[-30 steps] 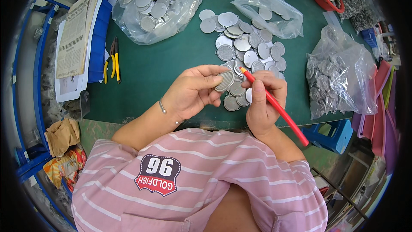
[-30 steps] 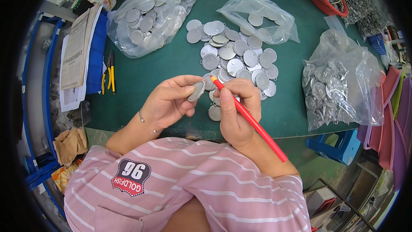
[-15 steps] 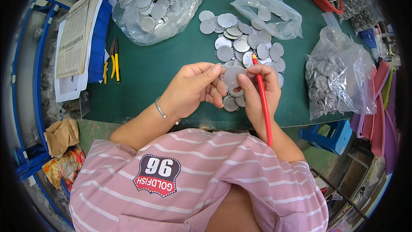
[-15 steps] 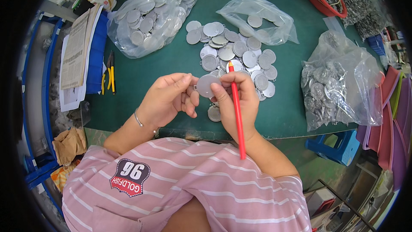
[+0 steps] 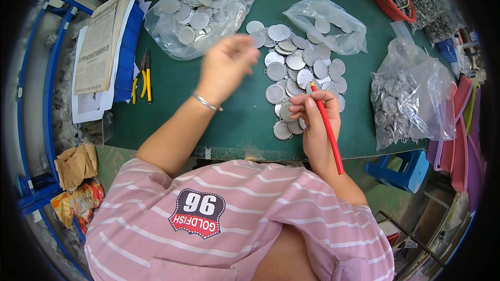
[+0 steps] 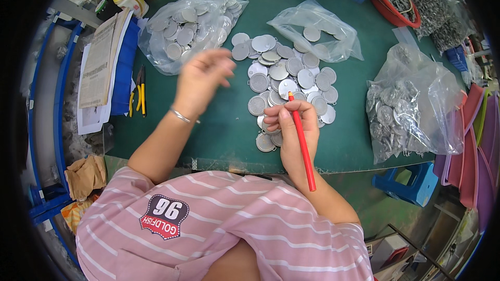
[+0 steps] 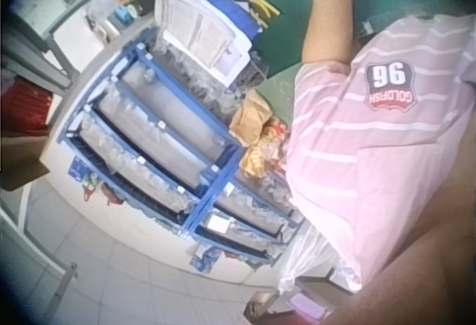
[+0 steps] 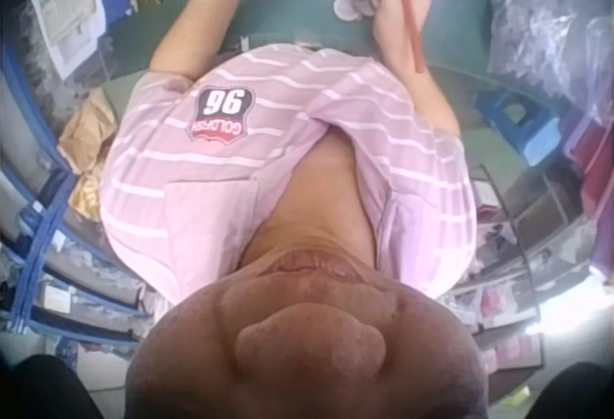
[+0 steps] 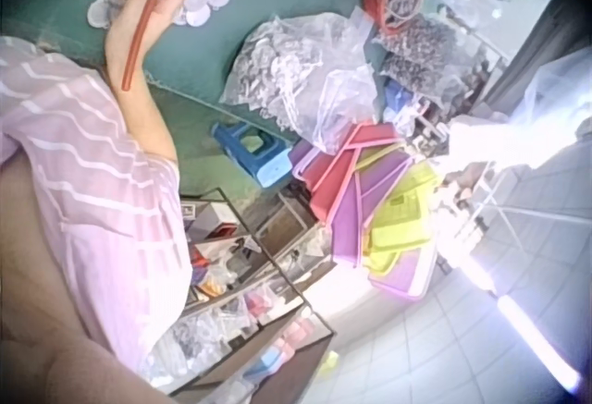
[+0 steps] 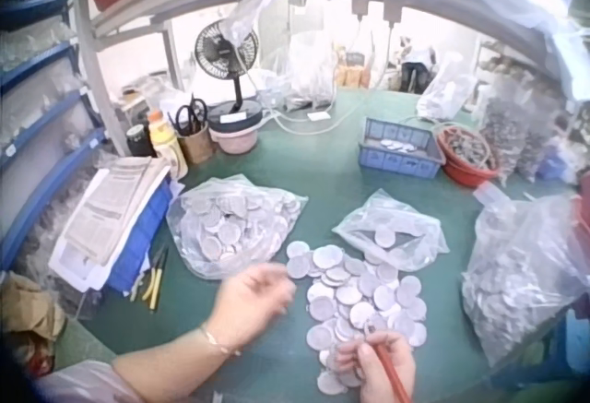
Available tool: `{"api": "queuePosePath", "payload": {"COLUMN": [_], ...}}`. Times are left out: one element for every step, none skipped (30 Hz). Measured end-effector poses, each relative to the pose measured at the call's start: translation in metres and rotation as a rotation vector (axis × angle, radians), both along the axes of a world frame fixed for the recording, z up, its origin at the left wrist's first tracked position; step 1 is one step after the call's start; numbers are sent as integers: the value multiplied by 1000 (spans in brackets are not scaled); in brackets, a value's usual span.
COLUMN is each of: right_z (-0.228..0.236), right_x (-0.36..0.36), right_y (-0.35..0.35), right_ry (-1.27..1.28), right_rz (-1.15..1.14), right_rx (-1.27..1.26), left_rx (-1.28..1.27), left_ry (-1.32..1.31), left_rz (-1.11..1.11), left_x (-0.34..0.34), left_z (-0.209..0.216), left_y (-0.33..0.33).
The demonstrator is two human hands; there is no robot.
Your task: The person uses a red pen-like applicator to apply a substance to the circular indentations of small metal disks, picking each disk up and then placing it back onto a pile.
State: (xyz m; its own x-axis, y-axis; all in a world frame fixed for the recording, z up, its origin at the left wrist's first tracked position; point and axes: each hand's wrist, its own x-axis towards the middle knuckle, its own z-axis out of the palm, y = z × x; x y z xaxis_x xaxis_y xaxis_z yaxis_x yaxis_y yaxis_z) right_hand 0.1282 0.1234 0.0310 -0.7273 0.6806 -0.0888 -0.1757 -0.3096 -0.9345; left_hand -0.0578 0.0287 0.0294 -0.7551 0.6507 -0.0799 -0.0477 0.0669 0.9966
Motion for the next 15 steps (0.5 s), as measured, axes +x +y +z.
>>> {"api": "queuePosePath", "payload": {"right_z": [0,-1,-2,-1,0,1,1,-1,-3,-4,-6,-7,-9,-11,-12], "right_x": [-1,-1,-1,-1,0,1,1,2,2,1,-1,-3,-6,-8,-11], "right_y": [-1,-1,-1,-1,0,1,2,3,4,5,6,8,9,10,11], "right_ry": [1,-2,4,2,-4,-10,-16,-20,-25,-24,-22,-20,-37,-58,-80], "right_rz": [5,6,8,8,1,-4,-8,-13,-17,-18,-20,-22,-34,-47,-60], "right_rx": [4,10,12,20,30,40,64,85,105,136,164,191,280,368,456], "left_rx": [-161,-318,-336,-354,-409,-407,-407,-410,-426,-442,-460,-401,-342,-281,-180], "left_ry": [271,541,684,826,831,836,841,848,798,749,701,754,805,853,869], "left_rz": [-96,-194,-173,-149,-146,-152,-157,-165,-175,-185,-197,-191,-185,-183,-194], "left_x": [9,17,22,26,28,28,26,24,22,20,18,17,16,17,18], "left_z": [-8,-18,-29,-36,-32,-32,-33,-33,-32,-31,-29,-30,-31,-30,-28], "left_y": [5,12,17,21,26,28,30,31,32,33,33,30,26,23,21]}}
